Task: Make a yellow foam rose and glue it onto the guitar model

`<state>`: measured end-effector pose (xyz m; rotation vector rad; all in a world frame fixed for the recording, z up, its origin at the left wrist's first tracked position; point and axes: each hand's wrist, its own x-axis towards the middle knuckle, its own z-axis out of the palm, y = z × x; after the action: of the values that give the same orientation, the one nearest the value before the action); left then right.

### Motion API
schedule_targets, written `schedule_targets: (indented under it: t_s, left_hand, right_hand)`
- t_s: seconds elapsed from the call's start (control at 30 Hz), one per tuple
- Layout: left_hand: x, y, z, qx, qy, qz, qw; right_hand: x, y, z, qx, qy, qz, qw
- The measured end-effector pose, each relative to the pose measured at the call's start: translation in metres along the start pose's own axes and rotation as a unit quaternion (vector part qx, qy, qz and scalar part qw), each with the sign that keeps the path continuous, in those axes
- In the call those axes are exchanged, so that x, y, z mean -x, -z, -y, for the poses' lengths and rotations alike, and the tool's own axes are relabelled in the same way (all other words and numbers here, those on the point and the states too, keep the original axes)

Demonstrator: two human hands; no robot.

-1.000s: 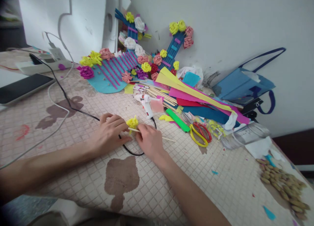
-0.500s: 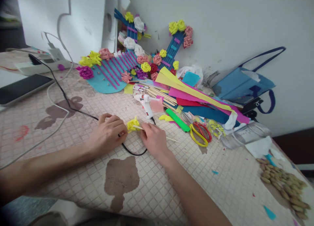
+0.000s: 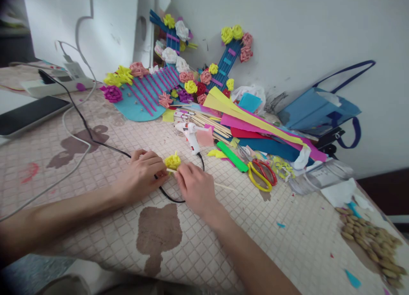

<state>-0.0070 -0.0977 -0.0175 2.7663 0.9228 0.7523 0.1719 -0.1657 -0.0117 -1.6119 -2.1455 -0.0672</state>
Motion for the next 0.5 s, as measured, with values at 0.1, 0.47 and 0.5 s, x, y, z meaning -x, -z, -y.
schedule_targets:
  t_s: [0.1, 0.47, 0.5]
  left_hand:
    - [0.0001, 0.0011, 0.0019, 0.016, 0.013, 0.001, 1.0]
    - [0.001, 0.0089, 0.0078, 0.007, 0.007, 0.012, 1.0]
    - [0.001, 0.0091, 0.008, 0.01, 0.0, 0.016, 1.0]
  right_hand:
    - [0.0016, -0.0034, -0.0003, 0.011, 0.01, 0.01, 1.0]
    - [0.0007, -0.0064, 0.0003, 0.001, 0.032, 0.007, 0.999]
    - [0.0006, -0.0073, -0.0003, -0.001, 0.034, 0.01, 0.999]
